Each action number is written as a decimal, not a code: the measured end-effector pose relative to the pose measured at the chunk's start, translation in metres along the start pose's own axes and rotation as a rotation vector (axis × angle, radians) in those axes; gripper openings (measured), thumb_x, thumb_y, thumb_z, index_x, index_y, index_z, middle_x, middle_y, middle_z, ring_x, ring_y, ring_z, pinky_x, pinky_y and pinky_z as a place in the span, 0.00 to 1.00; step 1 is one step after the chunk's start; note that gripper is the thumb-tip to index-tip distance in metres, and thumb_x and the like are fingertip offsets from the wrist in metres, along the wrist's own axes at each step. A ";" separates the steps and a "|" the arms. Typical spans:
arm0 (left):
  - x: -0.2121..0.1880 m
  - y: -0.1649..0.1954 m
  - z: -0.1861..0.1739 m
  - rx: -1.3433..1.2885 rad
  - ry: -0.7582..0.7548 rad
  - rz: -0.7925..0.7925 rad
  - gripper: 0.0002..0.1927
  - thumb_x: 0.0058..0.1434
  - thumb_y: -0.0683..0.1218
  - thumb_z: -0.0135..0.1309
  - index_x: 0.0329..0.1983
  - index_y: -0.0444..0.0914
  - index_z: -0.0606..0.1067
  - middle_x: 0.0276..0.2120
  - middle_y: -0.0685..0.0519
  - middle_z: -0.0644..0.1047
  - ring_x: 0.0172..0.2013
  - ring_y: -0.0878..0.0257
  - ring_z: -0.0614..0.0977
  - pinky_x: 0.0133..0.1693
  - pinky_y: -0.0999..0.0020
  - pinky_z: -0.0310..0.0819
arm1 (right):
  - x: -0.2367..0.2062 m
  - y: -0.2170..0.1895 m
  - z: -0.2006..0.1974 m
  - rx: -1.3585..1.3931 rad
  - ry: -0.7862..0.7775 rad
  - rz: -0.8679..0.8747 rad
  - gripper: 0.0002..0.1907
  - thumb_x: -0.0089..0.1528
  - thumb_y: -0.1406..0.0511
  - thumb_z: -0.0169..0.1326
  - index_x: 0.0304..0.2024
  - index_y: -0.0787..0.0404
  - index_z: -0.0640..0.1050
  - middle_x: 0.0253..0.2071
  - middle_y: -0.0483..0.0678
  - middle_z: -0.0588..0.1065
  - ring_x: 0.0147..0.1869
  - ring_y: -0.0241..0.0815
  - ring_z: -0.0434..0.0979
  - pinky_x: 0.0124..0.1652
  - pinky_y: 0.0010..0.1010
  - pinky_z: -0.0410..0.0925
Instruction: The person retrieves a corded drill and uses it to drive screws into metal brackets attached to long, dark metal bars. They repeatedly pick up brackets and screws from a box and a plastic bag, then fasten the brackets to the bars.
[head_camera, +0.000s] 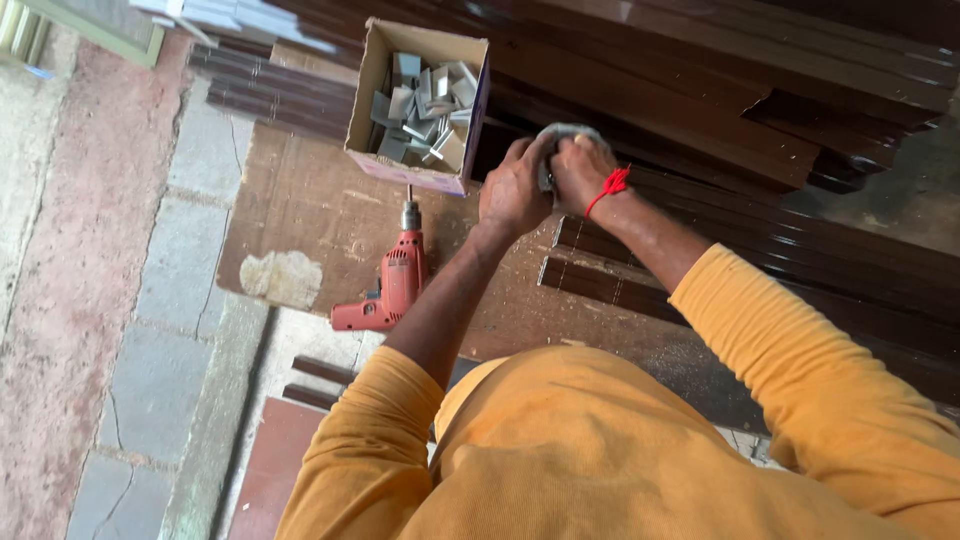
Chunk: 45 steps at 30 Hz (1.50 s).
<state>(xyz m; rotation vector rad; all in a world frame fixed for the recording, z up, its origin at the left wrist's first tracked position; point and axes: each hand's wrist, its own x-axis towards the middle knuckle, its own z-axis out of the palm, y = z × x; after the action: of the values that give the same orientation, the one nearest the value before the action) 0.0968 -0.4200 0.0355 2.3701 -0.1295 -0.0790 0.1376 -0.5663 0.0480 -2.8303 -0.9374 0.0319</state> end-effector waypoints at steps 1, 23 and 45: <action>-0.002 -0.003 0.001 -0.006 0.009 0.018 0.42 0.47 0.40 0.64 0.68 0.50 0.66 0.60 0.47 0.73 0.52 0.42 0.81 0.51 0.52 0.78 | 0.000 0.001 0.001 -0.027 0.026 -0.007 0.10 0.44 0.65 0.65 0.27 0.64 0.83 0.35 0.60 0.80 0.41 0.60 0.81 0.43 0.46 0.75; -0.051 -0.010 0.005 -0.210 0.157 -0.116 0.35 0.53 0.41 0.65 0.65 0.44 0.68 0.62 0.46 0.71 0.40 0.60 0.86 0.45 0.64 0.83 | -0.008 0.020 -0.006 0.315 0.241 0.008 0.11 0.54 0.73 0.62 0.39 0.58 0.86 0.40 0.54 0.82 0.42 0.54 0.83 0.46 0.40 0.76; -0.101 -0.069 0.012 -1.884 0.159 -0.785 0.12 0.69 0.51 0.48 0.34 0.40 0.73 0.28 0.53 0.73 0.30 0.63 0.75 0.29 0.71 0.72 | 0.036 -0.089 -0.034 0.788 0.201 0.390 0.37 0.58 0.49 0.65 0.61 0.64 0.73 0.31 0.53 0.83 0.35 0.39 0.84 0.40 0.33 0.76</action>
<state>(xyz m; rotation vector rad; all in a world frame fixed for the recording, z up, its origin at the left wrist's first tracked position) 0.0000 -0.3668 -0.0189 0.4248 0.6707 -0.2411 0.1164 -0.4797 0.0969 -2.1690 -0.2256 0.1275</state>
